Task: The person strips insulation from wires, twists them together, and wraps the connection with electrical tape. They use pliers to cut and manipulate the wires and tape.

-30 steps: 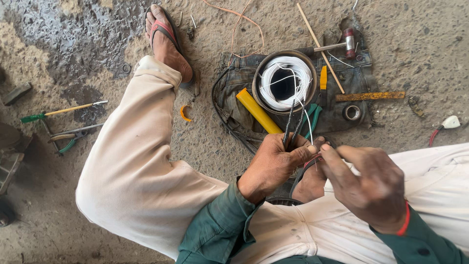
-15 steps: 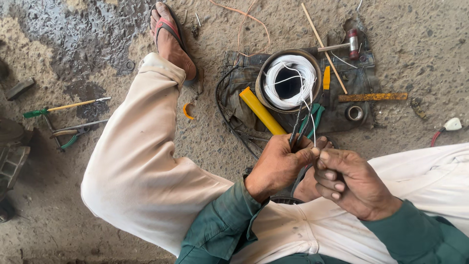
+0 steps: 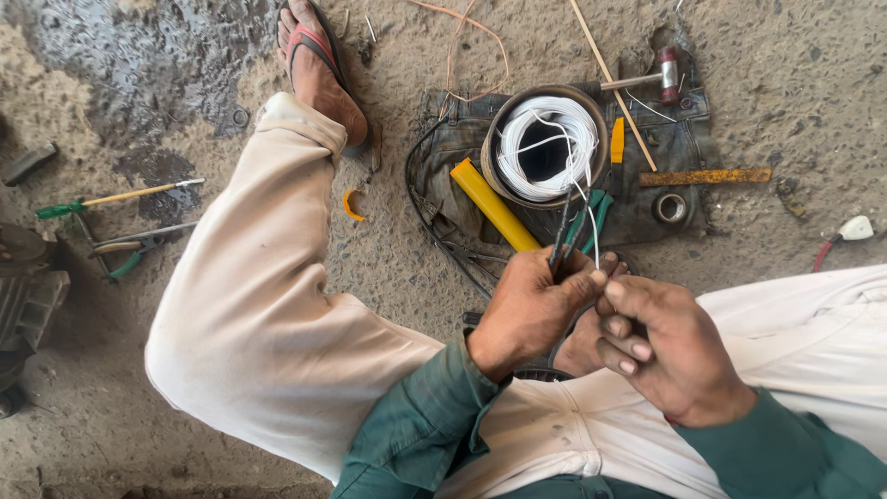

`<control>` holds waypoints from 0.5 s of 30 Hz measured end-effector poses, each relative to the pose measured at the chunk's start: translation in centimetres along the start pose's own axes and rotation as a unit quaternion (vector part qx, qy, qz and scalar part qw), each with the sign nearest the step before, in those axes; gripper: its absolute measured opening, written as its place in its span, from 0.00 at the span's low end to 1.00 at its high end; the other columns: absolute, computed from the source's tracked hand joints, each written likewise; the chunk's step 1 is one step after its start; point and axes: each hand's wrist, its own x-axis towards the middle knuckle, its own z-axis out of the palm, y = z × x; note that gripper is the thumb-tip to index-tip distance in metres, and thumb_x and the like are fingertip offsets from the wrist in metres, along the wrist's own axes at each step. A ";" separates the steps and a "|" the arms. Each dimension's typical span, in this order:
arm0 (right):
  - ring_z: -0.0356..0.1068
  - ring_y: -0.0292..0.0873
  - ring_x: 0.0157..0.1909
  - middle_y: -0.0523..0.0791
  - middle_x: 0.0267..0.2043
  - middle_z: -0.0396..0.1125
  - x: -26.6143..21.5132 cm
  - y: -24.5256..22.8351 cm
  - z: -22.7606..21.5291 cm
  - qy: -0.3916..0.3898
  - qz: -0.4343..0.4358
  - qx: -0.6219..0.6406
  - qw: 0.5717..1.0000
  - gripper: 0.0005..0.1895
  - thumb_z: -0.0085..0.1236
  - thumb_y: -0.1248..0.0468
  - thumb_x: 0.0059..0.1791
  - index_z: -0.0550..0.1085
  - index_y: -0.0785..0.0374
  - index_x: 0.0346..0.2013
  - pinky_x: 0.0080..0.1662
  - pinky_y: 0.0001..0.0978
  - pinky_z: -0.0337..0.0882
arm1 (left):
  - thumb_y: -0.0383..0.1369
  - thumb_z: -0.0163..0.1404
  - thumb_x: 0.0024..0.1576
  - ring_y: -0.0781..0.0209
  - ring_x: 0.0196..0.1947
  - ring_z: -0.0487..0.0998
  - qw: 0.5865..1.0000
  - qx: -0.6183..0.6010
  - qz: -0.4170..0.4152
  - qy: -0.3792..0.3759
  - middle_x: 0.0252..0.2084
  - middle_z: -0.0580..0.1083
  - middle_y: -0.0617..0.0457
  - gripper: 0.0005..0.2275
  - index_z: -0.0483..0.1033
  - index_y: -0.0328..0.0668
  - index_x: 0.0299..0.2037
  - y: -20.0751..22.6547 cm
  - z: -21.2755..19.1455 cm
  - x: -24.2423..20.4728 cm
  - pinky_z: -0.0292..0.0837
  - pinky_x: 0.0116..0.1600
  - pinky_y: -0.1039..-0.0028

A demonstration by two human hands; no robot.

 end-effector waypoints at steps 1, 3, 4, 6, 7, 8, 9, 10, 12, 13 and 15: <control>0.64 0.37 0.27 0.45 0.27 0.64 0.0 -0.3 -0.1 0.013 -0.006 -0.058 0.998 0.19 0.55 0.58 0.60 0.74 0.75 0.38 0.28 0.31 0.66 | 0.32 0.52 0.60 0.75 0.34 0.74 1.000 -0.016 0.001 0.001 0.33 0.78 0.60 0.07 0.78 0.35 0.39 0.2 0.0 0.1 0.73 0.40 0.81; 0.65 0.36 0.26 0.46 0.27 0.68 0.1 -1.6 0.3 0.037 -0.019 -0.173 0.984 0.19 0.54 0.56 0.57 0.76 0.73 0.39 0.28 0.30 0.66 | 0.32 0.54 0.63 0.74 0.32 0.72 0.999 0.025 0.017 -0.009 0.30 0.76 0.57 0.10 0.78 0.31 0.36 0.6 -0.2 0.1 0.70 0.37 0.80; 0.66 0.36 0.25 0.46 0.28 0.70 0.1 -2.3 0.7 0.049 -0.024 -0.229 0.972 0.19 0.53 0.55 0.56 0.77 0.72 0.40 0.28 0.29 0.67 | 0.33 0.54 0.65 0.73 0.31 0.70 0.999 0.046 0.025 -0.013 0.29 0.75 0.56 0.12 0.78 0.29 0.34 0.9 -0.3 0.0 0.68 0.36 0.79; 0.68 0.39 0.29 0.49 0.33 0.71 -0.3 -3.3 1.6 0.065 -0.178 -0.409 0.892 0.19 0.51 0.55 0.56 0.77 0.71 0.44 0.31 0.30 0.68 | 0.33 0.54 0.63 0.74 0.30 0.70 0.998 0.067 0.015 0.001 0.29 0.77 0.57 0.10 0.80 0.31 0.36 1.0 -0.4 -0.2 0.69 0.35 0.80; 0.69 0.42 0.34 0.50 0.38 0.70 -0.6 -3.5 2.0 0.065 -0.320 -0.518 0.791 0.19 0.51 0.56 0.57 0.75 0.72 0.47 0.34 0.32 0.69 | 0.33 0.54 0.62 0.75 0.30 0.70 0.997 0.077 0.010 0.006 0.30 0.77 0.58 0.10 0.81 0.32 0.37 0.9 -0.4 -0.2 0.69 0.35 0.80; 0.70 0.45 0.39 0.52 0.43 0.69 -0.7 -3.6 2.2 0.061 -0.448 -0.605 0.656 0.18 0.51 0.57 0.57 0.73 0.72 0.50 0.37 0.34 0.70 | 0.33 0.54 0.62 0.74 0.30 0.70 0.996 0.090 0.003 0.012 0.29 0.76 0.58 0.10 0.80 0.31 0.36 0.9 -0.3 -0.2 0.69 0.34 0.79; 0.71 0.46 0.39 0.51 0.42 0.69 -0.7 -3.4 2.3 0.055 -0.455 -0.618 0.638 0.16 0.52 0.58 0.57 0.74 0.71 0.49 0.38 0.35 0.70 | 0.32 0.54 0.62 0.74 0.29 0.69 0.994 0.105 -0.004 0.018 0.28 0.75 0.57 0.10 0.79 0.31 0.35 0.9 -0.3 -0.2 0.69 0.33 0.78; 0.71 0.46 0.39 0.49 0.41 0.69 -0.7 -3.2 2.4 0.050 -0.462 -0.632 0.620 0.15 0.53 0.59 0.58 0.74 0.69 0.48 0.40 0.36 0.71 | 0.32 0.55 0.62 0.73 0.29 0.69 0.992 0.120 -0.010 0.024 0.28 0.74 0.57 0.10 0.78 0.30 0.34 0.8 -0.2 -0.2 0.69 0.33 0.77; 0.68 0.43 0.36 0.47 0.36 0.68 -0.4 -2.2 2.3 0.052 -0.342 -0.487 0.802 0.14 0.55 0.59 0.59 0.74 0.71 0.44 0.37 0.35 0.69 | 0.31 0.55 0.61 0.74 0.28 0.71 0.988 0.154 0.009 0.025 0.27 0.75 0.57 0.09 0.79 0.31 0.34 0.7 0.0 -0.2 0.71 0.34 0.78; 0.64 0.39 0.32 0.46 0.33 0.66 -0.3 -1.7 2.3 0.052 -0.186 -0.292 0.937 0.17 0.56 0.58 0.60 0.74 0.74 0.40 0.34 0.33 0.67 | 0.31 0.55 0.60 0.74 0.28 0.72 0.985 0.171 0.018 0.027 0.27 0.76 0.56 0.08 0.79 0.31 0.35 0.7 0.0 -0.2 0.72 0.34 0.78; 0.62 0.36 0.28 0.45 0.29 0.66 -0.3 -1.4 2.0 0.054 -0.029 -0.126 0.990 0.19 0.56 0.57 0.60 0.75 0.75 0.38 0.30 0.31 0.66 | 0.31 0.54 0.60 0.74 0.28 0.72 0.980 0.195 0.037 0.034 0.27 0.76 0.56 0.08 0.78 0.31 0.34 0.6 0.1 -0.2 0.72 0.34 0.77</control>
